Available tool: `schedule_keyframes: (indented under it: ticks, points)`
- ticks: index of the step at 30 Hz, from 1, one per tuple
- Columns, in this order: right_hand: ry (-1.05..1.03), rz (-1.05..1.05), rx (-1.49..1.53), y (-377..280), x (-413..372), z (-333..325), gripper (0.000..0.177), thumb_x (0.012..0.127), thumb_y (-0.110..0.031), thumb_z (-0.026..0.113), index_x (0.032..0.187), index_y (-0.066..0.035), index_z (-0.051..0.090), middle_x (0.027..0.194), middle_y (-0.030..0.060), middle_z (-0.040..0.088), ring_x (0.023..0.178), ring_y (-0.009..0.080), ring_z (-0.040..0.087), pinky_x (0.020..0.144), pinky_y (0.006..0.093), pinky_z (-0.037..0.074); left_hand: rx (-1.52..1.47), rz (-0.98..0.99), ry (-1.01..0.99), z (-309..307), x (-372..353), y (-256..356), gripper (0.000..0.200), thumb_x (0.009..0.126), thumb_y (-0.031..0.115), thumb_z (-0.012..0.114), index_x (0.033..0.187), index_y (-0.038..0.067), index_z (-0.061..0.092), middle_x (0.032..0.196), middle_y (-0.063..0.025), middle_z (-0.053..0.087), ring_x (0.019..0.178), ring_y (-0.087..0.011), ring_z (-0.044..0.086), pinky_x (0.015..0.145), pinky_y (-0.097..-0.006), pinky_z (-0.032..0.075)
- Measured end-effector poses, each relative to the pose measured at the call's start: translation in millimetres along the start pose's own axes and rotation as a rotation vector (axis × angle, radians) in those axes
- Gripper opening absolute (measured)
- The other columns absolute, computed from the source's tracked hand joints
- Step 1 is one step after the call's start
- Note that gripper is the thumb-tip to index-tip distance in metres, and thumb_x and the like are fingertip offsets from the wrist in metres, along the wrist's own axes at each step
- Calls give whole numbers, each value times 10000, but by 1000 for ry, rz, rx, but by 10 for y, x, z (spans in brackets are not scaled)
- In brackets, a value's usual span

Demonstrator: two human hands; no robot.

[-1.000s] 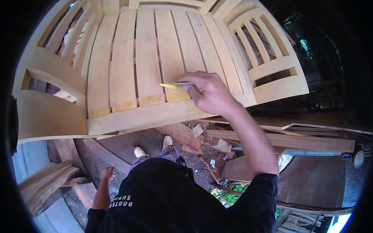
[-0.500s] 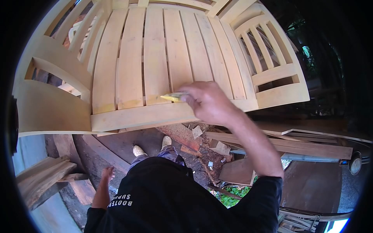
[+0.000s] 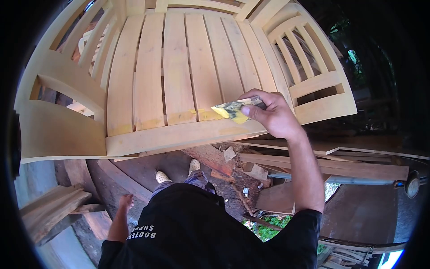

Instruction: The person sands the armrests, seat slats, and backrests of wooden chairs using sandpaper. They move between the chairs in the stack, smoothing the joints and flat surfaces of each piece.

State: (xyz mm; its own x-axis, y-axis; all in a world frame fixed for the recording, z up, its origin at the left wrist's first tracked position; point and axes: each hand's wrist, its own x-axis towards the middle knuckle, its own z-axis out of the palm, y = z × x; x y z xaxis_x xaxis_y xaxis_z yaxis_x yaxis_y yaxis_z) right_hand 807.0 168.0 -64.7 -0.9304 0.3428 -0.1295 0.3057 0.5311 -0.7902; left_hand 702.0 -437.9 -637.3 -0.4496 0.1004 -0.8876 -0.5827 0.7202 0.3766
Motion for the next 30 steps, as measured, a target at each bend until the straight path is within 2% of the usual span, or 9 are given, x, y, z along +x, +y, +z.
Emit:
schedule_keyframes:
  ticks: [2, 8, 9, 11, 15, 18, 24, 27, 30]
  points:
    - [-3, -17, -27, -120, -49, 2, 182, 965, -99, 727, 1118, 0, 715, 922, 34, 741, 862, 78, 632, 808, 271, 525, -34, -5, -33, 21, 72, 19, 331, 1021, 330, 624, 1181, 43, 663, 890, -89, 689, 646, -205, 643, 528, -343, 505]
    - [25, -130, -297, -97, -252, -27, 161, 941, -17, 695, 1098, -1, 725, 946, 102, 759, 830, 147, 684, 766, 300, 542, -12, 56, -18, 43, 106, 145, 319, 1029, 336, 615, 1148, 42, 650, 839, -83, 657, 587, -178, 604, 464, -325, 456]
    - [22, -118, -312, -76, -278, -23, 173, 930, 8, 681, 1097, -1, 727, 959, 125, 760, 828, 174, 699, 758, 309, 545, -19, 40, -21, 35, 65, 149, 341, 1020, 321, 628, 1173, 18, 657, 856, -92, 673, 636, -185, 627, 502, -331, 490]
    - [30, -62, -292, -32, -323, -57, 168, 931, 4, 683, 1093, -2, 728, 948, 119, 759, 824, 169, 696, 756, 311, 544, -28, 16, -28, 20, -12, 180, 391, 1001, 291, 653, 1222, -31, 671, 891, -112, 706, 736, -197, 675, 579, -344, 558]
    - [68, 40, -222, 140, -432, -171, 159, 935, -14, 688, 1089, -6, 730, 921, 104, 759, 822, 154, 689, 755, 314, 544, -15, -39, -30, 16, -11, 117, 414, 1004, 308, 644, 1227, -40, 661, 931, -145, 722, 765, -217, 702, 580, -357, 559]
    - [36, 39, -242, 107, -457, -159, 169, 920, -6, 683, 1083, -10, 732, 902, 121, 752, 813, 197, 703, 761, 319, 544, 84, -25, -17, 21, -88, 164, 434, 1000, 324, 636, 1223, -47, 660, 962, -172, 732, 777, -242, 721, 597, -371, 571]
    - [25, -199, -550, 259, -393, -60, 249, 846, 88, 657, 1065, -5, 730, 958, 160, 736, 907, 326, 711, 791, 389, 565, 119, 57, -14, 34, -84, 293, 461, 993, 346, 622, 1222, -51, 668, 979, -194, 739, 781, -270, 730, 649, -386, 596]
    - [80, -267, -593, 409, -417, 29, 326, 803, 111, 643, 1095, -9, 724, 997, 163, 735, 943, 344, 703, 802, 411, 573, 134, 74, 0, 40, -18, 326, 447, 996, 337, 623, 1215, -49, 672, 991, -193, 739, 796, -269, 730, 649, -384, 595]
    - [140, -308, -654, 423, -545, 185, 400, 735, 78, 642, 1112, -23, 729, 1059, 163, 741, 972, 343, 712, 837, 436, 583, 93, 66, 17, 48, -9, 312, 435, 1001, 330, 628, 1217, -45, 672, 988, -182, 737, 789, -265, 722, 636, -383, 589]
